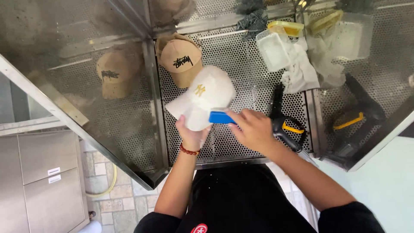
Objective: Cleaning a white baseball cap with a brush at a specialized cleaning station.
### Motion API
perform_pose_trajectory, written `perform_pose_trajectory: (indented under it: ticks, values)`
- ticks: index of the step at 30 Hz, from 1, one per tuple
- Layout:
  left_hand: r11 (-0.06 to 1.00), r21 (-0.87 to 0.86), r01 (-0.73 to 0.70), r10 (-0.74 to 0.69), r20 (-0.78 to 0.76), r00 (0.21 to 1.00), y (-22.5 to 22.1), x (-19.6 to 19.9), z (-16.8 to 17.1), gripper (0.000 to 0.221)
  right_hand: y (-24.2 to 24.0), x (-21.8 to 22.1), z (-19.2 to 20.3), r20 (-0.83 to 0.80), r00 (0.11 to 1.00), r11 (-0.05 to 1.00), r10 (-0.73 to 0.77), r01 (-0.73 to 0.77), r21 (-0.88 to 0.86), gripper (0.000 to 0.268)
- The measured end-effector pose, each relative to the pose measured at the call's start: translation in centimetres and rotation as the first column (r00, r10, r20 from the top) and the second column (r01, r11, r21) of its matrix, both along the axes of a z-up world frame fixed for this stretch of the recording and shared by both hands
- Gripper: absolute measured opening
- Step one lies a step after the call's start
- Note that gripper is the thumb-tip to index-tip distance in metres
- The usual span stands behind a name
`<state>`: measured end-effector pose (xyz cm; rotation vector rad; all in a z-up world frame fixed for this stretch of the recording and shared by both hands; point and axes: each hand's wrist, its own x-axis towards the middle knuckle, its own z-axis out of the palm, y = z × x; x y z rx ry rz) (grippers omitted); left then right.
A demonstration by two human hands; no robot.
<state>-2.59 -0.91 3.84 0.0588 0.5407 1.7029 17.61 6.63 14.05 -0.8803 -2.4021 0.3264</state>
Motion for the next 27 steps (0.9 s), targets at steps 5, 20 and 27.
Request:
perform_pose_trajectory:
  ticks: [5,20,27]
  values:
    - [0.999,-0.012,-0.042,0.041,-0.098,0.994,-0.4,2.0,-1.5,0.078,0.2,-2.1,0.2,-0.098,0.995,1.0,-0.012,0.013,0.017,0.052]
    - [0.993,0.064,0.104,-0.028,-0.711,0.703,-4.5,3.0,-3.3,0.066,-1.6,-3.1,0.8,-0.179,0.983,0.997,-0.033,0.044,0.056,0.049]
    - [0.987,0.062,0.147,0.018,-0.958,0.285,-3.4,2.6,0.0,0.054,-2.4,-2.3,-0.8,-0.16,0.986,0.973,-0.034,0.07,0.222,0.037]
